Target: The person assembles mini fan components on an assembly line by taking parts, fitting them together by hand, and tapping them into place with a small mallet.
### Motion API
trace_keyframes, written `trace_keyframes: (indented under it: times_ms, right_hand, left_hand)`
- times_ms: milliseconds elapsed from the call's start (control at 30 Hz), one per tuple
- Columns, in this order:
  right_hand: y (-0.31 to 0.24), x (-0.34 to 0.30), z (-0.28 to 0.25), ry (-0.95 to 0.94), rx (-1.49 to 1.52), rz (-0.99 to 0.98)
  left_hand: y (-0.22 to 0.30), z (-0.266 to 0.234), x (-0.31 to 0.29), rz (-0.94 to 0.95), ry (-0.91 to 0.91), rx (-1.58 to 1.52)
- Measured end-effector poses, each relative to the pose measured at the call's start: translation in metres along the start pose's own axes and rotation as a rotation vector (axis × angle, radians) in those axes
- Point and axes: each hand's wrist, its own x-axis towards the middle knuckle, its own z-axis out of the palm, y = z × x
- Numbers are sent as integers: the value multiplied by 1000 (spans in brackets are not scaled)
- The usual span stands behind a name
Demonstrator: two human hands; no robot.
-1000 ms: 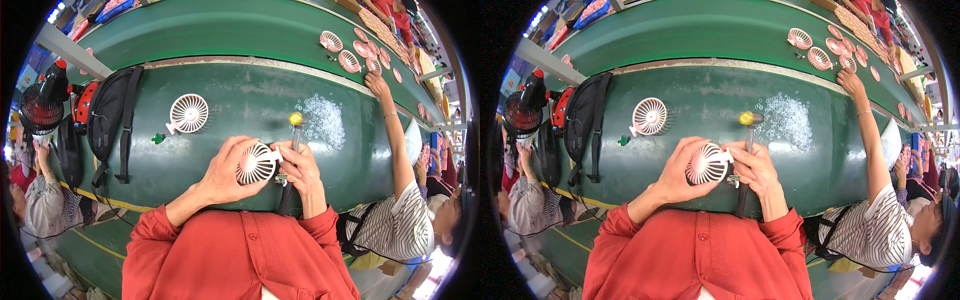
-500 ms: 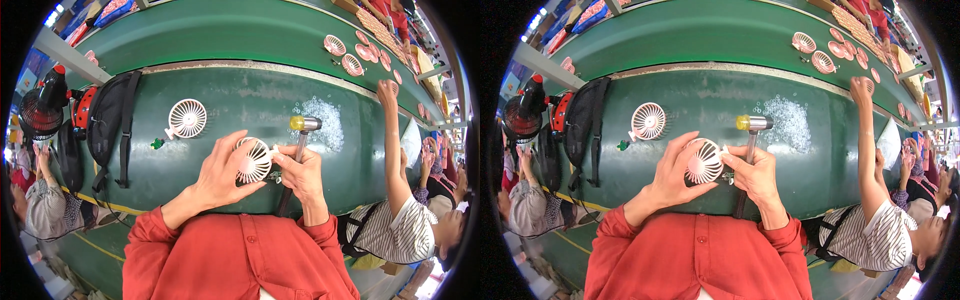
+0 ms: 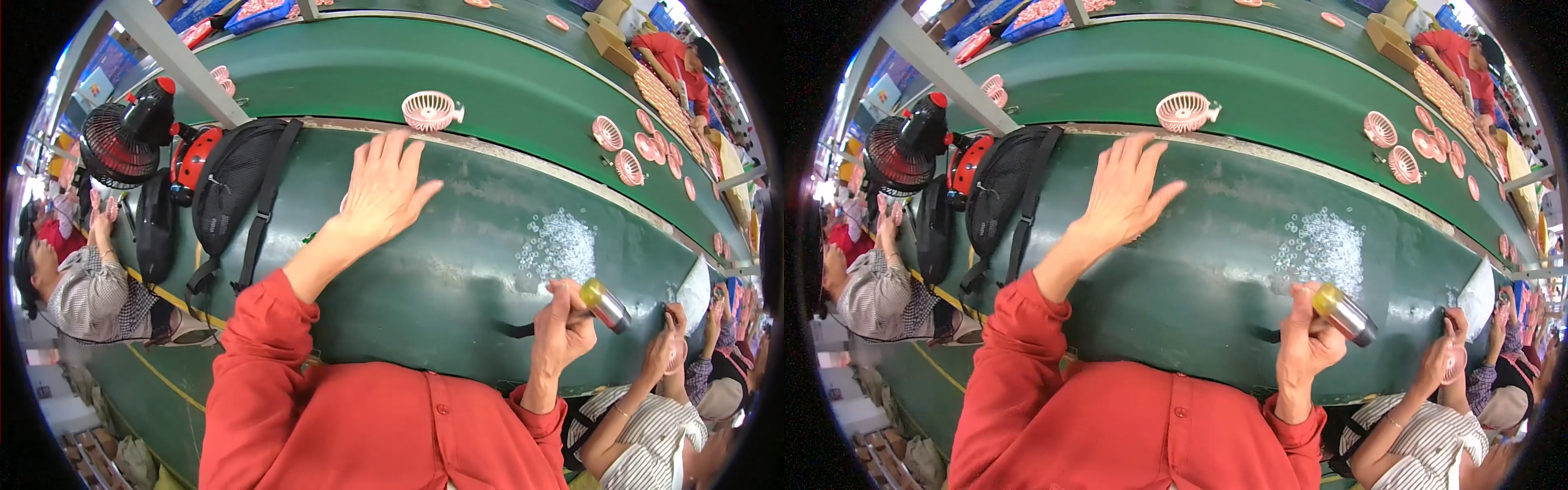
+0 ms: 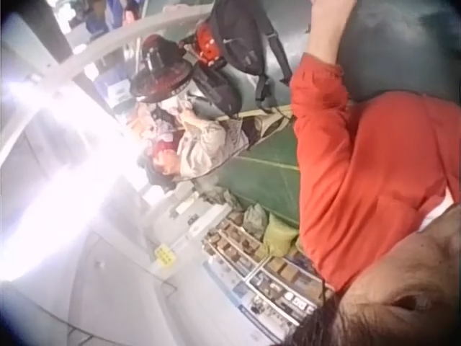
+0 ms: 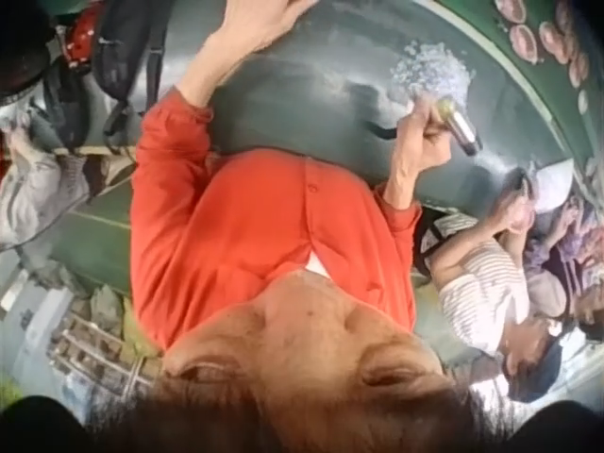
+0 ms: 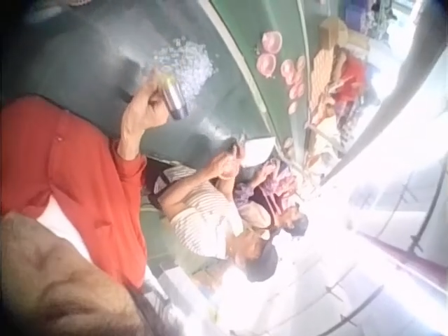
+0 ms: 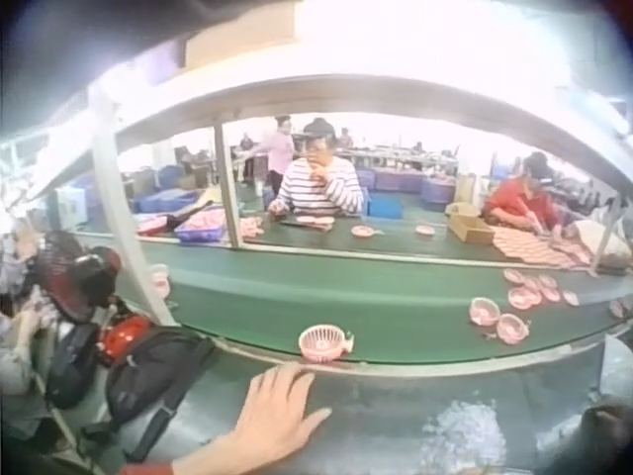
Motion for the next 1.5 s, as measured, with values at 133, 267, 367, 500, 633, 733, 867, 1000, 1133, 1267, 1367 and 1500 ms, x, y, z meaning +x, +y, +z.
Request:
trace_keyframes:
  times_ms: [133, 267, 367, 500, 633, 733, 867, 1000, 1133, 1267, 1367, 1500]
  right_hand:
    - [3, 4, -13, -155, 48, 102]
    - [-7, 17, 4, -331, -26, 275]
    - [-10, 12, 26, -575, -96, 519]
    - [1, -8, 46, -786, -174, 663]
    - [6, -1, 40, -718, -286, 544]
    - [1, 10, 25, -643, 17, 617]
    - [-3, 19, 16, -600, 84, 622]
    - [2, 25, 20, -559, 126, 620]
    - [6, 30, 20, -618, 95, 620]
    - [2, 32, 29, -637, 84, 608]
    - [6, 38, 31, -679, 64, 576]
    - [1, 44, 38, -690, -14, 556]
  left_hand:
    - [-9, 7, -57, -101, -118, 45]
    - [23, 5, -86, -152, -25, -150]
    - [56, 10, -90, -237, 28, -439]
    - [82, 21, -92, -379, -40, -868]
    - [81, 10, -91, -468, -119, -1131]
    - [71, -4, -82, -666, -168, -1292]
    - [63, -26, -76, -711, -484, -1279]
    - [76, -30, -82, -847, -741, -1560]
    - [86, -26, -81, -926, -754, -1878]
    - [91, -22, -79, -966, -710, -2069]
    - [94, -22, -77, -1007, -681, -2033]
    - [99, -19, -77, -1017, -659, -2045]
